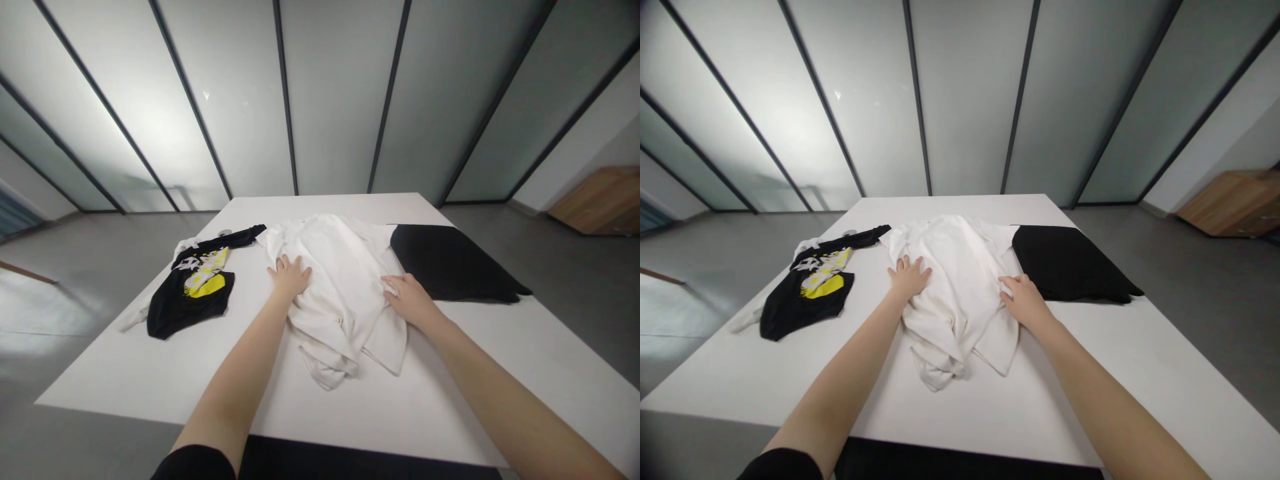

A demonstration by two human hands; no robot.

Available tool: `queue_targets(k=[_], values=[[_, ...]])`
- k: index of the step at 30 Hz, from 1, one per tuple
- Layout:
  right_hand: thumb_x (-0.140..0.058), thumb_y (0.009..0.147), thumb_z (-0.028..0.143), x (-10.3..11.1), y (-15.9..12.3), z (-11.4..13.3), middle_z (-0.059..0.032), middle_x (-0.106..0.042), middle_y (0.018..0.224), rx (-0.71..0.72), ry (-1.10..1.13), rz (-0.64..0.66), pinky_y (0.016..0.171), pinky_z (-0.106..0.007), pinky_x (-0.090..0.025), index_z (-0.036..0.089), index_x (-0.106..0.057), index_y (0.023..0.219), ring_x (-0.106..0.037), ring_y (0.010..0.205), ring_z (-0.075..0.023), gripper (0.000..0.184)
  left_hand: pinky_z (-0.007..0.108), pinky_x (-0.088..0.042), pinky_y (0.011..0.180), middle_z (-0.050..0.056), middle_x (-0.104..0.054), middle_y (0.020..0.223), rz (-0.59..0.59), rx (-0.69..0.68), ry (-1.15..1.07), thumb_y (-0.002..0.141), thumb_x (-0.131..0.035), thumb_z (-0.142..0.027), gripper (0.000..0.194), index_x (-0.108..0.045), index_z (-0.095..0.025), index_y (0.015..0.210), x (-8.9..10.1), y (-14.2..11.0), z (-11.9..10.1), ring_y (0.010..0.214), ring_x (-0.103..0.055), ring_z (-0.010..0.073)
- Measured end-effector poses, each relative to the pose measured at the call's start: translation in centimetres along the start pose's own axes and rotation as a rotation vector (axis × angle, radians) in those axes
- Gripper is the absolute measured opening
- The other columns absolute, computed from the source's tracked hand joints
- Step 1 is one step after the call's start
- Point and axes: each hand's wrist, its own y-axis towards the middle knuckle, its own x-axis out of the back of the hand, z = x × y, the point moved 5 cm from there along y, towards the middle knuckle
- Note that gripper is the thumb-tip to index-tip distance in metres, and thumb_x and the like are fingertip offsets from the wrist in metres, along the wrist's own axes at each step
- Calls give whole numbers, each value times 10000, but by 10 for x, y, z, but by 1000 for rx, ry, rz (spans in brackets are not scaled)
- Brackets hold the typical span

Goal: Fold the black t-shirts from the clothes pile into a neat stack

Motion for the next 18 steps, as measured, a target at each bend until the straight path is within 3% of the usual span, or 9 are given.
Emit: queue_targets(k=[6, 9, 11, 13, 16, 18], values=[[-617, 902, 198, 11, -5, -12, -155, -767, 1121, -107, 91, 40, 940, -437, -544, 211, -760, 1306, -729, 1024, -347, 428, 578, -296, 1288, 204, -438, 1696, -27, -127, -7, 1063, -472, -502, 580, -568, -233, 1568, 7, 10, 15, 1592, -371, 377], [-608, 866, 212, 22, -4, -21, -84, -782, 955, -163, 276, 20, 839, -395, -549, 234, -770, 1231, -723, 859, -287, 400, 443, -328, 1297, 166, -527, 1639, -32, -216, -57, 1061, -488, -432, 514, -612, -209, 1508, 12, 17, 37, 1550, -447, 312], [-620, 855, 266, 31, -1, -31, -26, -725, 804, -229, 477, -56, 703, -353, -534, 236, -750, 1208, -664, 706, -233, 377, 385, -351, 1286, 157, -600, 1570, -42, -267, -101, 1050, -505, -388, 493, -613, -189, 1489, 15, 22, 58, 1492, -517, 283], [-652, 821, 308, 41, 2, -44, 4, -678, 765, -309, 705, -202, 602, -306, -499, 232, -714, 1181, -618, 646, -197, 373, 409, -381, 1270, 152, -648, 1506, -85, -263, -131, 1033, -527, -372, 473, -622, -184, 1456, 20, 24, 83, 1427, -573, 299], [-710, 764, 333, 49, 3, -62, -12, -682, 855, -440, 927, -431, 573, -277, -513, 240, -660, 1113, -642, 685, -181, 365, 443, -457, 1196, 163, -706, 1382, -179, -247, -160, 1003, -548, -345, 421, -655, -168, 1370, 31, 20, 111, 1323, -629, 320], [-731, 772, 355, 51, 3, -64, -42, -694, 966, -458, 926, -494, 622, -306, -573, 245, -647, 1087, -684, 758, -194, 344, 459, -487, 1139, 164, -730, 1277, -277, -227, -142, 990, -550, -336, 350, -695, -177, 1266, 43, 12, 119, 1243, -649, 331]])
